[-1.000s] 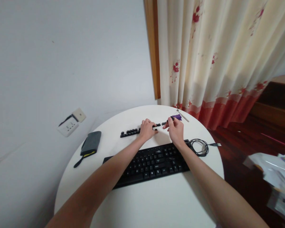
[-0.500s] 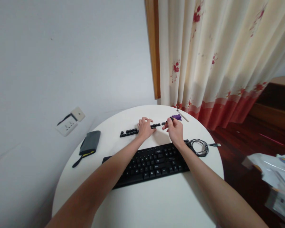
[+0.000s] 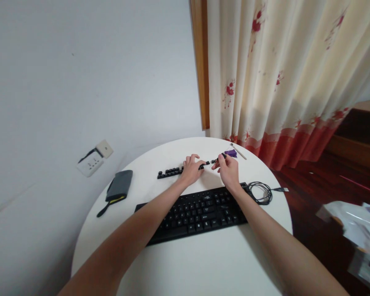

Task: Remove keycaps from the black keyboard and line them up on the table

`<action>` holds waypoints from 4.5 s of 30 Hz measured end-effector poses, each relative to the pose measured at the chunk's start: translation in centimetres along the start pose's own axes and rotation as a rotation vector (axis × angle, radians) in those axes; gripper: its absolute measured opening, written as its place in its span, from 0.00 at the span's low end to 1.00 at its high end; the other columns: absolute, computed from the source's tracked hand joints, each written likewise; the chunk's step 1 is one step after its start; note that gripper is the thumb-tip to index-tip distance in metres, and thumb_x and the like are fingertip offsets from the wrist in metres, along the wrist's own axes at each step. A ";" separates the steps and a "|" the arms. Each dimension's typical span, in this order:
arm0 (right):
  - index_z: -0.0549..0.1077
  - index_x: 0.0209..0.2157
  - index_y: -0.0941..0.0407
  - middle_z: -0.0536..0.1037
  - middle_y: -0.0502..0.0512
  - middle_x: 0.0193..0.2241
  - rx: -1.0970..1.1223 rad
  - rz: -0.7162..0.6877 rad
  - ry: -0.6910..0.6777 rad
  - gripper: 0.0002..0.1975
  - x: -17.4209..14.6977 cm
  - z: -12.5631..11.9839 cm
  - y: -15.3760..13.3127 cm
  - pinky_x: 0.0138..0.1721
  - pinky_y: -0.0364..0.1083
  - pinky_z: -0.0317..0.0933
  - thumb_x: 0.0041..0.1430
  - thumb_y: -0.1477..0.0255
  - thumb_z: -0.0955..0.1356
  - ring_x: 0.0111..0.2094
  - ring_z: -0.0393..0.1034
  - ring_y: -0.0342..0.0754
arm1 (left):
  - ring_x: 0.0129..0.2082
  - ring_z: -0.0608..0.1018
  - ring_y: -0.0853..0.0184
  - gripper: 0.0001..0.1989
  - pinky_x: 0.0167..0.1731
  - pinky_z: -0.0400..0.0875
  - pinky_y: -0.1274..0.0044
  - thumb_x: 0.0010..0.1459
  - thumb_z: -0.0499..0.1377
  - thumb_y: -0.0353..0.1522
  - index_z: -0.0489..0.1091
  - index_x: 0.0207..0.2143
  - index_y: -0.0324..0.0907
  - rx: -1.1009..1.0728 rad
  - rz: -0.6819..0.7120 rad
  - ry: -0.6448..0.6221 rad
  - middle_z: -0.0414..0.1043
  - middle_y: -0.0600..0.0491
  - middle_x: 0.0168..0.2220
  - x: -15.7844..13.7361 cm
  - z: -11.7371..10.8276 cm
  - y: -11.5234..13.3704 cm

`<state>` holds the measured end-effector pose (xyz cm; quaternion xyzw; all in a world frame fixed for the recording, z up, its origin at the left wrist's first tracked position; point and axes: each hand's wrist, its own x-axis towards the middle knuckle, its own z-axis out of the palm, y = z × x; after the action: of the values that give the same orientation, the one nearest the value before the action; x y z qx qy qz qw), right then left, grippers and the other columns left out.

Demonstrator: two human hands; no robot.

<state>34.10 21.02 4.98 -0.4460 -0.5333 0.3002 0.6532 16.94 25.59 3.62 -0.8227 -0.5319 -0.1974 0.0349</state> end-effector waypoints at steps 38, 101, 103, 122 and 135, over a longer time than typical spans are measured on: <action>0.70 0.26 0.57 0.76 0.53 0.18 0.074 0.002 0.036 0.21 0.2 -0.2 -0.5 0.25 0.43 0.63 0.63 0.55 0.63 0.21 0.71 0.46 | 0.56 0.60 0.51 0.15 0.50 0.62 0.60 0.59 0.59 0.33 0.72 0.49 0.51 0.050 0.089 -0.017 0.56 0.48 0.61 0.1 0.4 -0.6; 0.72 0.23 0.57 0.72 0.51 0.17 -0.085 0.078 0.149 0.18 2.0 -2.2 0.8 0.23 0.44 0.59 0.59 0.58 0.64 0.18 0.65 0.45 | 0.35 0.78 0.63 0.06 0.40 0.70 0.74 0.55 0.65 0.29 0.80 0.37 0.40 -0.289 0.062 -0.158 0.79 0.49 0.36 -2.0 -0.3 1.2; 0.71 0.22 0.57 0.72 0.51 0.17 -0.091 0.063 0.130 0.19 2.0 -2.1 0.7 0.23 0.44 0.59 0.59 0.59 0.64 0.18 0.65 0.45 | 0.37 0.78 0.62 0.07 0.42 0.70 0.73 0.57 0.64 0.30 0.80 0.38 0.42 -0.234 0.098 -0.139 0.79 0.49 0.37 -1.0 0.2 1.7; 0.73 0.25 0.58 0.73 0.52 0.18 -0.045 0.042 0.125 0.18 2.1 -1.7 1.0 0.24 0.43 0.59 0.61 0.60 0.64 0.20 0.66 0.45 | 0.50 0.63 0.57 0.09 0.51 0.64 0.66 0.56 0.66 0.37 0.80 0.41 0.50 -0.055 -0.018 0.103 0.65 0.49 0.49 1.3 1.8 1.6; 0.73 0.25 0.58 0.72 0.52 0.18 -0.049 0.026 0.121 0.18 2.1 -1.8 0.8 0.23 0.42 0.58 0.61 0.60 0.64 0.20 0.65 0.44 | 0.50 0.63 0.57 0.05 0.51 0.63 0.66 0.54 0.67 0.35 0.81 0.34 0.48 -0.049 -0.019 0.112 0.65 0.49 0.48 2.2 1.6 1.4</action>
<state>36.46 22.66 5.08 -0.4861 -0.4943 0.2680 0.6690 19.46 27.33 3.13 -0.8058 -0.5321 -0.2565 0.0425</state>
